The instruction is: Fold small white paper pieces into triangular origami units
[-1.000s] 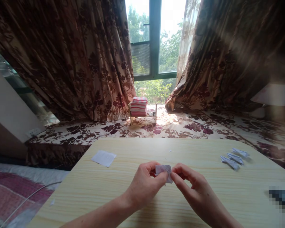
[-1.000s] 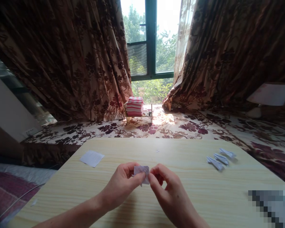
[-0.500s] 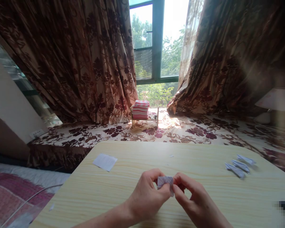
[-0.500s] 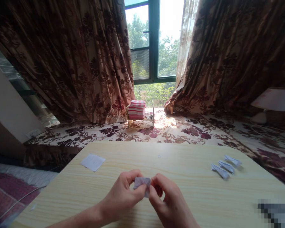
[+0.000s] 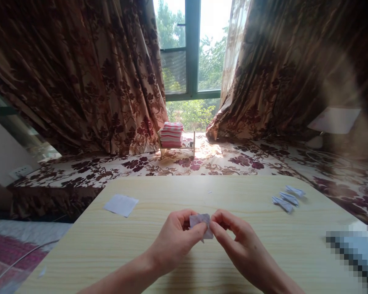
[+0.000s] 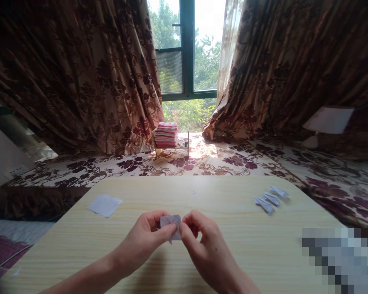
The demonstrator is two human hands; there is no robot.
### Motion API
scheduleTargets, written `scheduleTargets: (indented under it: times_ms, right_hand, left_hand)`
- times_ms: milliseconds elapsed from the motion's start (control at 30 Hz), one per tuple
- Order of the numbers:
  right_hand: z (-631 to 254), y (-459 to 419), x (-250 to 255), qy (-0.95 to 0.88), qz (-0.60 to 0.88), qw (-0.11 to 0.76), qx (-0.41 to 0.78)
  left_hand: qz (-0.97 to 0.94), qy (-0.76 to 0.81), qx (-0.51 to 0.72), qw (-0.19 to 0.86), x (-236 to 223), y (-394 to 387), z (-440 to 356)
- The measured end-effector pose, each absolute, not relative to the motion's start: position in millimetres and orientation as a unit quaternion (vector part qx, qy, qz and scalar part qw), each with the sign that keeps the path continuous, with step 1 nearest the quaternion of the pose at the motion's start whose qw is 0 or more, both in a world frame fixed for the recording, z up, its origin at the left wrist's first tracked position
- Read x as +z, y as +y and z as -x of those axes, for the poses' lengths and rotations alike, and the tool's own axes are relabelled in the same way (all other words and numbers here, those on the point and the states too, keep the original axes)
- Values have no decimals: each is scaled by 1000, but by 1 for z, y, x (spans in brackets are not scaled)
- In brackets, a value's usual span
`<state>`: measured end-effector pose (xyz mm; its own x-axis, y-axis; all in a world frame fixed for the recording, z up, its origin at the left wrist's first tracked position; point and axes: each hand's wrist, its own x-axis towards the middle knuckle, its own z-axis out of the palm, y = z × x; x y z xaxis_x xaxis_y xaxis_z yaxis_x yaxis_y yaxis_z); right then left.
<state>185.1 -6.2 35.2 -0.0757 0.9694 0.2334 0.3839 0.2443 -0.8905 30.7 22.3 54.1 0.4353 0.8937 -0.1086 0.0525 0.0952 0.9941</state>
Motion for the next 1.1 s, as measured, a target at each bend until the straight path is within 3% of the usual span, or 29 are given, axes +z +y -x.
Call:
scheduleTargets:
  times_ms: [733,1100]
  right_hand:
    - [-183,-8,39,-647,514,466,317]
    - [-187,-7,38,-654,518,442,329]
  left_hand:
    - [-545,393,390,630,58,23,-29]
    - [-631,407,342,565,55,25,-26]
